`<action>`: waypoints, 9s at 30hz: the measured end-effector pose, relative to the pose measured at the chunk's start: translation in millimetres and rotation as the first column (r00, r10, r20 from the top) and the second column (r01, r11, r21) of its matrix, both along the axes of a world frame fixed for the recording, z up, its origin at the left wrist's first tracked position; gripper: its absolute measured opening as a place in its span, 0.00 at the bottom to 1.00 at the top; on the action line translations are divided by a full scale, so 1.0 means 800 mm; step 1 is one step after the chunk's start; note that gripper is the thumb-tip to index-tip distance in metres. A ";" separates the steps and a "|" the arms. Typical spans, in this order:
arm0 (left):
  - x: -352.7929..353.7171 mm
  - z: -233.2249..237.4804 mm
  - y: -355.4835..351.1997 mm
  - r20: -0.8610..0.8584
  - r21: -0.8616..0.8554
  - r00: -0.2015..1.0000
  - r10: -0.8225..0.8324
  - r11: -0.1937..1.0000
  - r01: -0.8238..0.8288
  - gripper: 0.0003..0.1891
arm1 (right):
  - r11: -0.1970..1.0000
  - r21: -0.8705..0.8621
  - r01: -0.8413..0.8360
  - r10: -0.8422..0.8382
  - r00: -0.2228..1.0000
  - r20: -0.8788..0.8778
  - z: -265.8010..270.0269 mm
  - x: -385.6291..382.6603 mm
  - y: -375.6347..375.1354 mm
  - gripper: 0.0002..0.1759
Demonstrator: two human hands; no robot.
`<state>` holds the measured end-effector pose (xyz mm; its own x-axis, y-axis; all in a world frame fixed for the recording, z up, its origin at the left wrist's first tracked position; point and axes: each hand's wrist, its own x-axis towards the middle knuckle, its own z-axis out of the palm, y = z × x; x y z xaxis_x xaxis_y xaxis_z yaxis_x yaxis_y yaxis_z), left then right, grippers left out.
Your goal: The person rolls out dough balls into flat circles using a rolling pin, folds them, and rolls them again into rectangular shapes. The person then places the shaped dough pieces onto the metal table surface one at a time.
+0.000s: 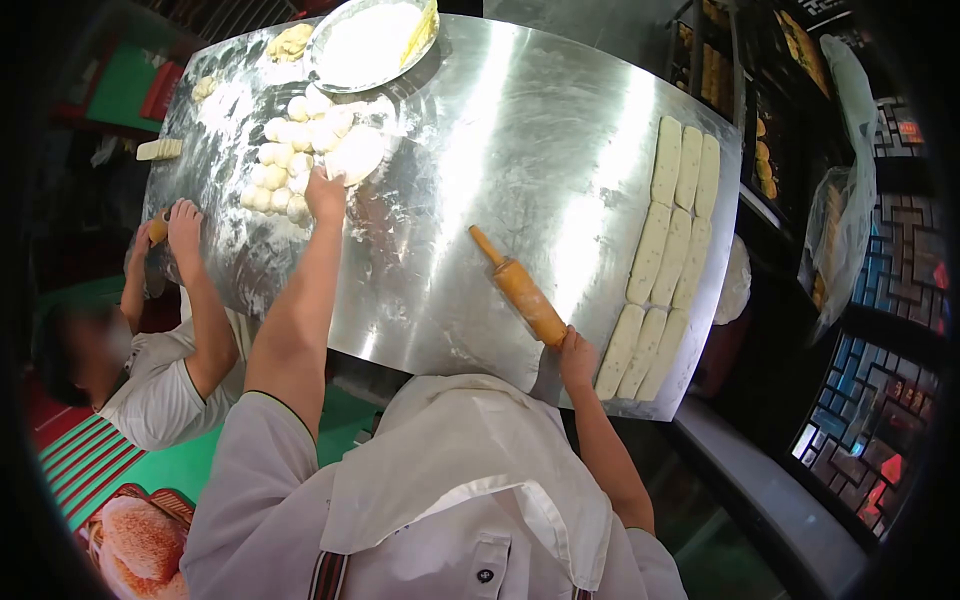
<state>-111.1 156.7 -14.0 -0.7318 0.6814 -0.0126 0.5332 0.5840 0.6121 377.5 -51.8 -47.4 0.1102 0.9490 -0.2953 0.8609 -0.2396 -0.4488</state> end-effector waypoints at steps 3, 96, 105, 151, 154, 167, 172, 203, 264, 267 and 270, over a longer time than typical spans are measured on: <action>0.000 0.019 0.000 0.247 0.381 0.941 -0.232 0.916 0.125 0.10 | 0.963 0.227 -0.147 0.134 0.988 0.073 -0.034 0.019 -0.007 0.29; 0.119 -0.013 -0.055 -0.203 -0.236 0.692 -0.693 0.720 0.652 0.19 | 0.888 0.122 -0.444 0.381 0.858 0.345 0.006 -0.134 0.251 0.25; 0.201 -0.006 -0.133 0.259 0.075 0.816 -0.517 0.853 0.517 0.12 | 0.865 0.287 -0.412 0.419 0.907 0.038 0.027 -0.106 0.053 0.20; 0.140 -0.009 -0.140 -0.233 -0.192 0.590 -0.773 0.632 0.751 0.14 | 0.913 0.211 -0.349 0.313 0.931 0.185 -0.001 -0.092 0.105 0.22; 0.157 -0.018 -0.017 -0.194 -0.283 0.670 -0.716 0.695 0.661 0.25 | 0.885 0.251 -0.393 0.283 0.880 0.380 -0.001 -0.086 0.241 0.24; 0.146 0.018 -0.223 -0.045 -0.252 0.613 -0.788 0.603 0.757 0.06 | 0.902 0.224 -0.369 0.353 0.929 0.111 0.017 -0.085 0.054 0.17; 0.147 0.041 -0.269 0.167 -0.266 0.625 -0.763 0.575 0.773 0.08 | 0.888 0.196 -0.417 0.432 0.901 -0.039 0.028 -0.073 0.020 0.16; 0.243 -0.018 -0.043 -0.059 0.041 0.689 -0.723 0.687 0.725 0.11 | 0.874 0.177 -0.454 0.457 0.889 0.023 0.028 -0.043 0.052 0.18; 0.122 -0.011 -0.079 -0.266 -0.214 0.720 -0.642 0.767 0.605 0.14 | 0.950 0.099 -0.295 0.262 0.931 0.254 0.015 -0.133 0.229 0.28; 0.126 -0.004 -0.176 -0.247 -0.135 0.701 -0.669 0.740 0.658 0.09 | 0.914 0.062 -0.401 0.392 0.912 0.122 0.009 -0.112 0.125 0.22; 0.127 0.015 -0.255 -0.089 -0.229 0.652 -0.753 0.652 0.723 0.07 | 0.862 0.199 -0.467 0.470 0.882 0.033 0.026 -0.103 0.046 0.14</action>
